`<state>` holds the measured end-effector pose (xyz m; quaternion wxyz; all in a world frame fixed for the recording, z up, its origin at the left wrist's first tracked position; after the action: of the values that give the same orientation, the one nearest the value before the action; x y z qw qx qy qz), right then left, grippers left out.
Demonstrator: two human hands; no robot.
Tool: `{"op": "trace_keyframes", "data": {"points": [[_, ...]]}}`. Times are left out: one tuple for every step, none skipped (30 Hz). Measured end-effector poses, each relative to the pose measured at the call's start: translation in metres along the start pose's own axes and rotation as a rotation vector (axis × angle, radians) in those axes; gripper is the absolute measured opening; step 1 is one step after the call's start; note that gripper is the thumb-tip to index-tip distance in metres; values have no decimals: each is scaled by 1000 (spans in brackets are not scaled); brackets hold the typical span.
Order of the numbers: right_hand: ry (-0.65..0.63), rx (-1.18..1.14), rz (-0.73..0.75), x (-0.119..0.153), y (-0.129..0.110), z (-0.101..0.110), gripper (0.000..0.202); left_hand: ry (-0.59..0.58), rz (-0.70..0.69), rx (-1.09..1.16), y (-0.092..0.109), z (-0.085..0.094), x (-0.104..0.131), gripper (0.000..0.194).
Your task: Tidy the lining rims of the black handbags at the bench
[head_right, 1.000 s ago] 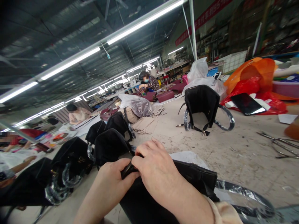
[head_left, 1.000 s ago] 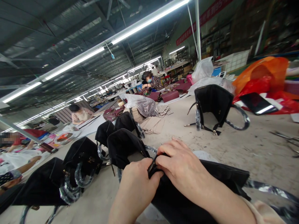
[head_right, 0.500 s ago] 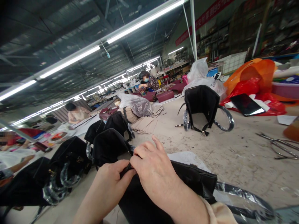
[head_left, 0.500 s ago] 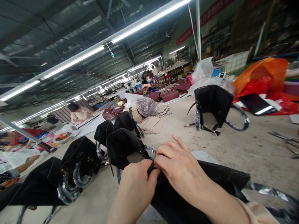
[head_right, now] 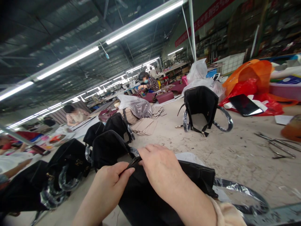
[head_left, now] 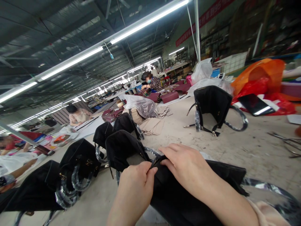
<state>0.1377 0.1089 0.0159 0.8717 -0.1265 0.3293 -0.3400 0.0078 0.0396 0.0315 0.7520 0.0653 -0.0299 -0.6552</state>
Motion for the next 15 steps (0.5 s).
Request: {"op": "trace_keyframes", "data": {"points": [[-7, 4, 6, -1, 0, -1, 12, 4, 1, 0, 0, 0, 0, 30], [-14, 6, 9, -1, 0, -1, 8, 10, 0, -2, 0, 0, 0, 30], [-22, 6, 8, -2, 0, -1, 5, 15, 0, -4, 0, 0, 0, 30], [-31, 7, 4, -3, -1, -1, 4, 19, -1, -8, 1, 0, 0, 29], [-38, 9, 0, -4, -1, -2, 5, 23, -1, -11, 1, 0, 0, 29], [-42, 14, -4, -4, -1, -2, 5, 25, -1, -14, 1, 1, 0, 29], [-41, 20, -7, -5, -2, -2, 6, 28, 0, -15, 1, 1, 0, 29], [-38, 27, -6, -5, -2, -2, 8, 32, 0, -15, 2, 1, 0, 29], [-31, 34, -4, -5, -2, -2, 10, 36, 1, -13, 2, 1, 0, 29], [-24, 40, -1, -5, -2, -2, 11, 40, 0, -9, 2, 1, 0, 29], [-15, 43, 3, -5, -2, -3, 12, 42, -4, -6, 2, 1, 0, 29], [-5, 46, 10, -5, -2, -3, 12, 43, -10, -1, 3, 1, 0, 29], [6, 46, 20, -5, -2, -4, 13, 43, -18, 6, 3, 1, 0, 30], [19, 44, 31, -5, -2, -4, 14, 42, -26, 12, 4, 1, 0, 30], [33, 39, 44, -5, -2, -5, 15, 40, -34, 21, 4, 1, -1, 30]]}}
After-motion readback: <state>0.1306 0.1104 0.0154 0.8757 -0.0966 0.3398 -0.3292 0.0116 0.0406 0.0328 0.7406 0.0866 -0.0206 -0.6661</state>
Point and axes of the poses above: each hand's wrist, its own x-axis away from the middle knuckle, its own z-axis out of the back of the hand, y = z × x, the point moved 4 cm from there along -x, towards the middle knuckle, and after that the axes turned 4 degrees about -z, right-handed, at the moved point
